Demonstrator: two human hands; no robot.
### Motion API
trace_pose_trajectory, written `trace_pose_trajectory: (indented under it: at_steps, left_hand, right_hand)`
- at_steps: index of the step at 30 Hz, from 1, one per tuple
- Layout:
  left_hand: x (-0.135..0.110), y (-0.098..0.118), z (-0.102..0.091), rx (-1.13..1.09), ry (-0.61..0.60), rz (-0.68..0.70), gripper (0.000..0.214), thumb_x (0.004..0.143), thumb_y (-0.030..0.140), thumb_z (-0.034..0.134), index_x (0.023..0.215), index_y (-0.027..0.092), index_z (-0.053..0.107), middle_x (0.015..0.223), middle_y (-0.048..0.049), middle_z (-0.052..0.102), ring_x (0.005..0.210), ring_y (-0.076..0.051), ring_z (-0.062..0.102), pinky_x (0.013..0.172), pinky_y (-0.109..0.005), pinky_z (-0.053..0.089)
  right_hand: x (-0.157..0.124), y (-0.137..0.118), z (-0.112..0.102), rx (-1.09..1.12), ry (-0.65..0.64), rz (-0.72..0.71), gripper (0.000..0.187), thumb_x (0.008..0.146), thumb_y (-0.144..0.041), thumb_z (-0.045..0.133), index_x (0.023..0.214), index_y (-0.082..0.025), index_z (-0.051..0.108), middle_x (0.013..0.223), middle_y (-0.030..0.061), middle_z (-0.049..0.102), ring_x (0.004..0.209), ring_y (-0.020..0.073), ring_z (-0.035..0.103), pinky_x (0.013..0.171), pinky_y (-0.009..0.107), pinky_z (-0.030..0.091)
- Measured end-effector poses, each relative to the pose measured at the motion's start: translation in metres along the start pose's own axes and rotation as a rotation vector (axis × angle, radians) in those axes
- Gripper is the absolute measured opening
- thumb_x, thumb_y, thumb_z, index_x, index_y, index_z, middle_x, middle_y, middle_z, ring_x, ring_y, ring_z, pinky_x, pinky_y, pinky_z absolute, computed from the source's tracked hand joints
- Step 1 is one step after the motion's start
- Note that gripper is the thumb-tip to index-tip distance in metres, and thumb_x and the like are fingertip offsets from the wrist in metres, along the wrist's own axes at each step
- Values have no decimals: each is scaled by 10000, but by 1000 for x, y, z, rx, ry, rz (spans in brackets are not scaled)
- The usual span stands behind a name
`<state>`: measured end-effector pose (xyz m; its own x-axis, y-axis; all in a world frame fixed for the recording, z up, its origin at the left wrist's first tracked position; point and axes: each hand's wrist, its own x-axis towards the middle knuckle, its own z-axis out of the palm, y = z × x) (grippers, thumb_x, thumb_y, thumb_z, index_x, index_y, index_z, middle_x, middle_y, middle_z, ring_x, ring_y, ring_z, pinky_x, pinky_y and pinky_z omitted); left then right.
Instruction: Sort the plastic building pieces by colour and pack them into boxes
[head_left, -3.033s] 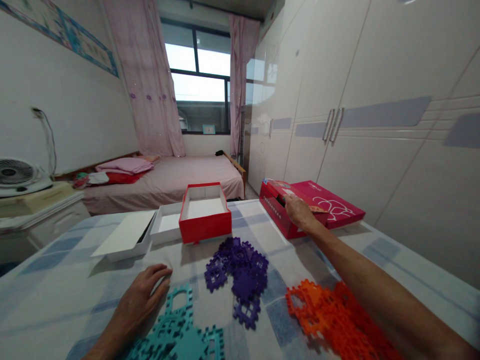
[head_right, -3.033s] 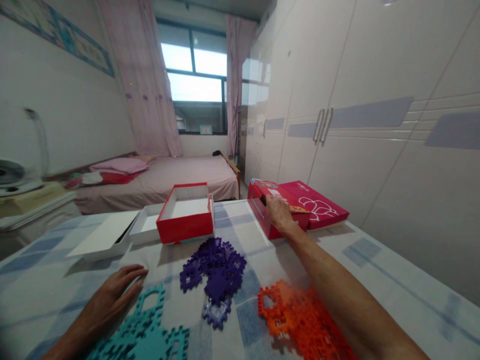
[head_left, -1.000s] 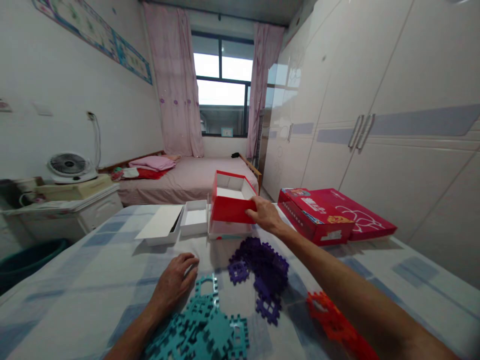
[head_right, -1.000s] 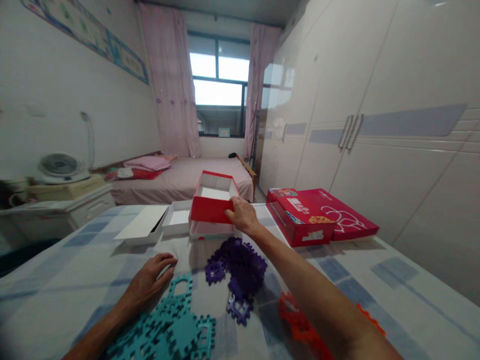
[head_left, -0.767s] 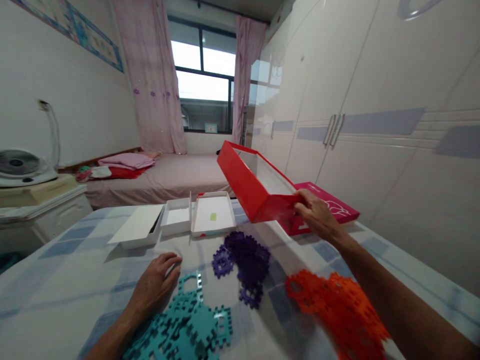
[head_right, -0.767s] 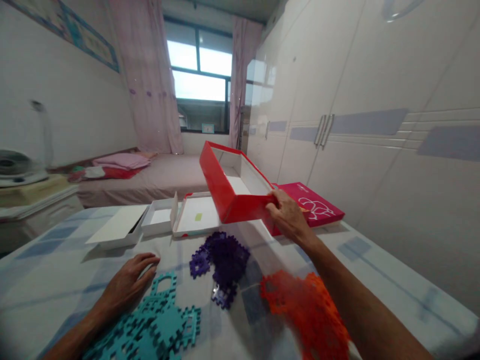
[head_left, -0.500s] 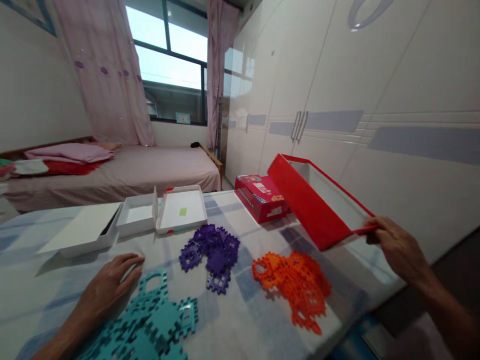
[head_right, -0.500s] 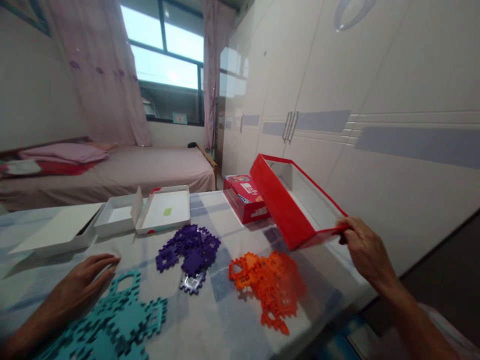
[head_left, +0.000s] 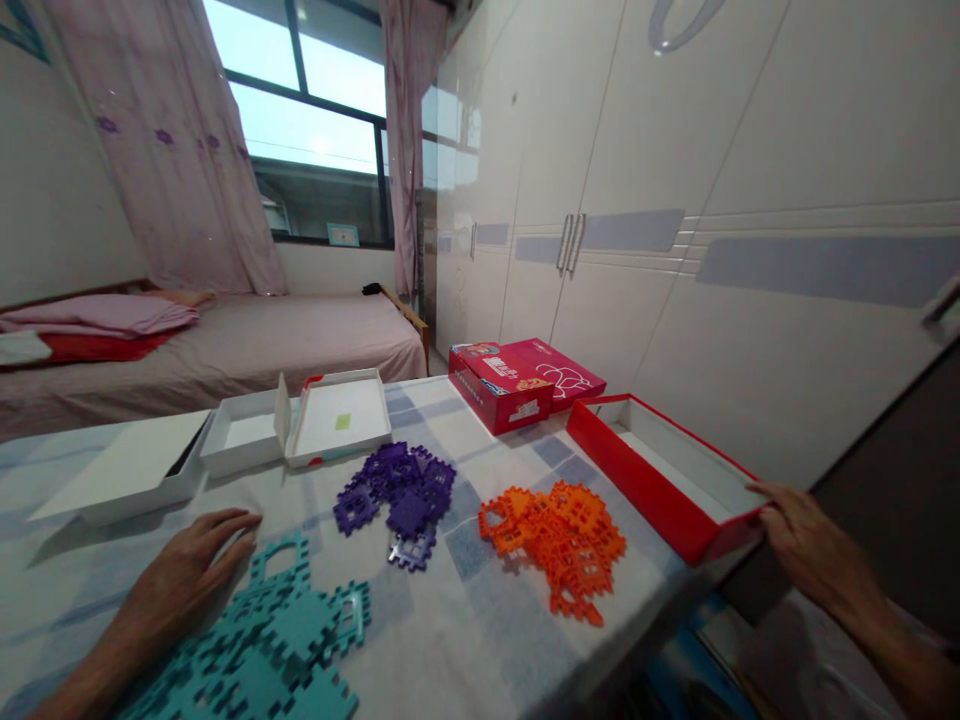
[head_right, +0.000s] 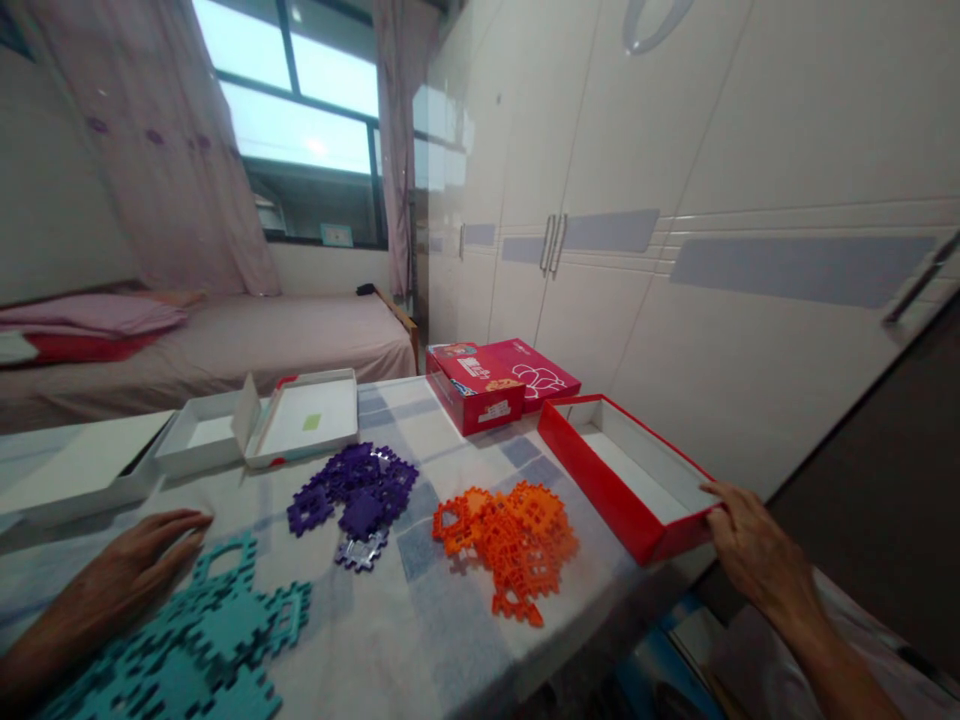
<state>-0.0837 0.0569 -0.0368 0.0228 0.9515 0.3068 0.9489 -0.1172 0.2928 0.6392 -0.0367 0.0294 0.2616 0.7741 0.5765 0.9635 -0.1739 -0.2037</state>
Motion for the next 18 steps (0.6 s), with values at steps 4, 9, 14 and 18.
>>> trace_pose_trajectory:
  at_steps: [4,9,14,18]
  left_hand:
    - [0,-3,1,2,9,13,450,787,475,402,973,180,688,1114,-109,671,1040,-246,621,986,-376,444]
    - [-1,-5,1,12,3,29,443,803,467,413,993,169,680,1126,-109,666,1049,-244,612,988,-385,437]
    - [0,-4,1,24,13,36,418,809,457,410,979,181,674,1124,-89,672,1027,-231,617,967,-370,448]
    - [-1,-1,-1,37,-3,29,453,801,471,393,997,174,673,1131,-99,663,1045,-226,609,990,-356,429]
  right_hand:
    - [-15,-29,-5,34,-83,49,448,846,-529,346,1114,-239,556,1234,138,571,1037,305,607,893,447,466]
    - [-20,-54,-2,149,-223,37,430,819,-593,386,880,-241,626,992,81,661,884,262,643,793,412,497]
    - [-14,-59,5,178,-223,-73,403,808,-587,448,853,-228,624,966,82,639,879,242,627,796,379,494]
    - [-5,-49,11,188,-192,-102,368,832,-534,408,819,-227,610,948,90,620,891,241,618,793,369,495]
